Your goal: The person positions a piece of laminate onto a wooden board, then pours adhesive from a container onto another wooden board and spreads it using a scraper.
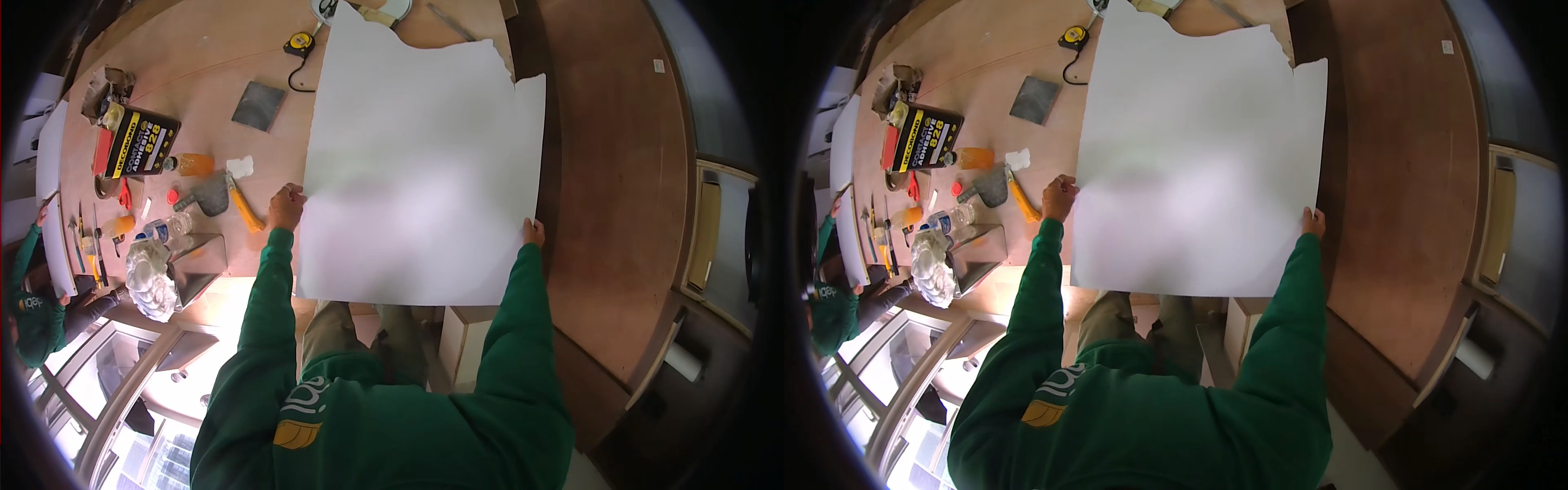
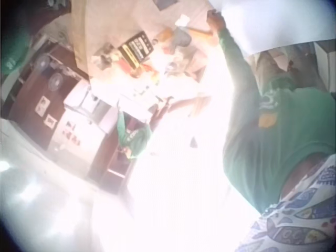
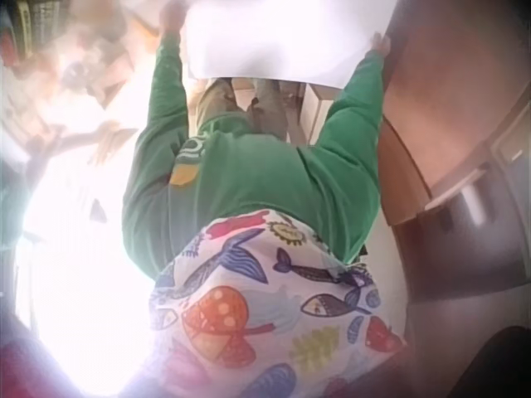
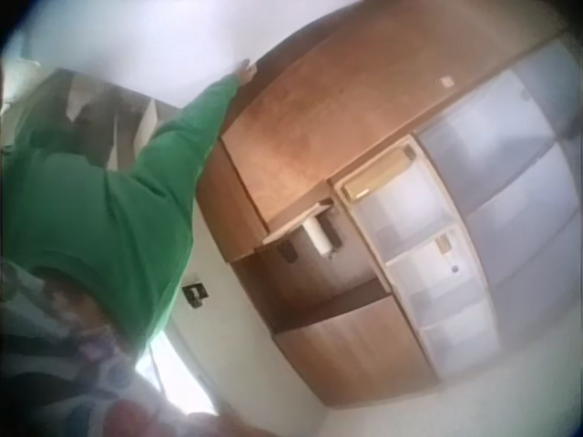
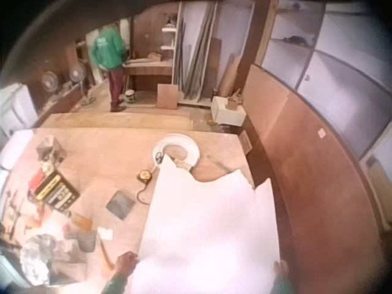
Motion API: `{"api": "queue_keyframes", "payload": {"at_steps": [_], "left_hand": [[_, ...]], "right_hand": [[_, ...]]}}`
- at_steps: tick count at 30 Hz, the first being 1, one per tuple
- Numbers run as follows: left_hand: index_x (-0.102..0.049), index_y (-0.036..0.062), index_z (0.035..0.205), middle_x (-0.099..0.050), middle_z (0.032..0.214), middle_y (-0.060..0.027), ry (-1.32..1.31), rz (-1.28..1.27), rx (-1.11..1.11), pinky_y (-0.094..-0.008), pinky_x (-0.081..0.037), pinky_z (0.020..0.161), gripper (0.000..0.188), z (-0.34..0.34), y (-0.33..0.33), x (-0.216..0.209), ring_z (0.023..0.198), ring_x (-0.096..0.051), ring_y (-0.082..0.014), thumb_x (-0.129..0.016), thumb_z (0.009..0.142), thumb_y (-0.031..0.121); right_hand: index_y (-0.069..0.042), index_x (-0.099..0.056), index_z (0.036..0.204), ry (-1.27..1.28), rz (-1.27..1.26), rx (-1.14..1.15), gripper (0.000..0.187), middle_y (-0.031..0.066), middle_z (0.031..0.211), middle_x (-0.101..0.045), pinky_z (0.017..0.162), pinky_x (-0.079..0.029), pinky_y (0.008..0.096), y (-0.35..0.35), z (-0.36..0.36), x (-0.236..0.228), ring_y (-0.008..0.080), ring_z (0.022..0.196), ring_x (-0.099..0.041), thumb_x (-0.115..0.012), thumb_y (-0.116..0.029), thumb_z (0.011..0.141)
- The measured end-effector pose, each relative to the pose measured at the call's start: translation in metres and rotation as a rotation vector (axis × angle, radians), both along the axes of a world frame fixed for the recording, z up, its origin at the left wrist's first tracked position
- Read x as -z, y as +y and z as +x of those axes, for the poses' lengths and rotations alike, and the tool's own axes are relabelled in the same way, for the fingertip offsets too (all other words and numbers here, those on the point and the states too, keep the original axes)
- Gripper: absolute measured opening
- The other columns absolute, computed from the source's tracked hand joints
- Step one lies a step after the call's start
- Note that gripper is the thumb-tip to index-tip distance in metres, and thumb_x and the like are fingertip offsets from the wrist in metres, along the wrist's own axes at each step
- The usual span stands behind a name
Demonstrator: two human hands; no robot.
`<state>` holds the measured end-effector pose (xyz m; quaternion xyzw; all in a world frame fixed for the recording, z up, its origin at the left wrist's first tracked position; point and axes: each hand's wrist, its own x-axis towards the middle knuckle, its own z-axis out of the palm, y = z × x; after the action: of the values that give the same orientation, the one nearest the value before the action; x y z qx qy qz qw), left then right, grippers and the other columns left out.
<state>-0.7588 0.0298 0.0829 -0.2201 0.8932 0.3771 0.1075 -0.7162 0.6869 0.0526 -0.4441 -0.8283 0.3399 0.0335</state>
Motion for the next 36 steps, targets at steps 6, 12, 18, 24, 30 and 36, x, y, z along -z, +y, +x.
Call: {"api": "queue_keyframes", "payload": {"at_steps": [6, 12, 18, 24, 30, 36], "left_hand": [[-0.068, 0.008, 0.098, -0.071, 0.084, -0.0102, 0.011, 0.077, 0.029, -0.0338, -0.053, 0.075, 0.021, -0.004, -0.01, 0.039, 0.081, -0.069, -0.0249, -0.065, 0.079, 0.015], [-0.07, 0.0113, 0.099, -0.07, 0.087, -0.0149, -0.018, -0.12, 0.082, -0.0425, -0.053, 0.078, 0.026, -0.004, -0.026, 0.056, 0.084, -0.068, -0.0325, -0.058, 0.085, 0.031], [-0.069, 0.0071, 0.106, -0.07, 0.078, -0.0067, 0.01, 0.094, 0.088, -0.0296, -0.054, 0.068, 0.027, 0.004, -0.014, 0.027, 0.07, -0.067, -0.0155, -0.062, 0.083, 0.018], [-0.065, 0.007, 0.115, -0.069, 0.101, -0.0141, 0.017, -0.029, 0.045, -0.0341, -0.053, 0.076, 0.041, 0.096, -0.037, 0.032, 0.086, -0.068, -0.0237, -0.069, 0.083, 0.032], [-0.067, 0.0085, 0.114, -0.069, 0.105, -0.0142, -0.185, 0.013, 0.014, -0.0369, -0.048, 0.088, 0.041, 0.189, 0.009, 0.024, 0.099, -0.064, -0.0267, -0.066, 0.083, 0.036], [-0.068, 0.0113, 0.114, -0.068, 0.098, -0.0099, -0.164, -0.118, -0.139, -0.0348, -0.053, 0.075, 0.035, 0.215, -0.005, 0.019, 0.09, -0.065, -0.0215, -0.066, 0.084, 0.029]], "right_hand": [[0.0, -0.06, 0.115, 0.251, 0.101, -0.074, 0.045, 0.0117, 0.105, -0.065, 0.083, -0.05, 0.0332, 0.04, -0.008, 0.016, 0.0201, 0.092, -0.062, -0.071, -0.025, 0.079], [-0.002, -0.059, 0.119, 0.154, -0.025, -0.136, 0.048, 0.0164, 0.113, -0.064, 0.088, -0.049, 0.0387, 0.028, -0.026, 0.017, 0.0272, 0.101, -0.062, -0.069, -0.029, 0.079], [-0.005, -0.054, 0.128, -0.013, -0.031, -0.128, 0.061, 0.0199, 0.123, -0.056, 0.091, -0.048, 0.041, -0.002, -0.016, -0.006, 0.03, 0.109, -0.058, -0.071, -0.036, 0.078], [-0.004, -0.043, 0.138, 0.094, 0.102, -0.191, 0.075, 0.0236, 0.136, -0.041, 0.098, -0.045, 0.0434, 0.006, 0.061, -0.02, 0.0343, 0.12, -0.05, -0.071, -0.039, 0.078], [0.002, -0.053, 0.119, 0.109, 0.062, 0.485, 0.058, 0.0168, 0.114, -0.057, 0.083, -0.05, 0.0418, 0.006, 0.263, 0.036, 0.0274, 0.098, -0.059, -0.074, -0.032, 0.077], [-0.009, -0.055, 0.11, 0.363, -1.02, 0.746, 0.038, 0.0066, 0.105, -0.057, 0.068, -0.051, 0.034, -0.108, 0.24, -0.009, 0.0174, 0.084, -0.058, -0.075, -0.025, 0.082]]}}
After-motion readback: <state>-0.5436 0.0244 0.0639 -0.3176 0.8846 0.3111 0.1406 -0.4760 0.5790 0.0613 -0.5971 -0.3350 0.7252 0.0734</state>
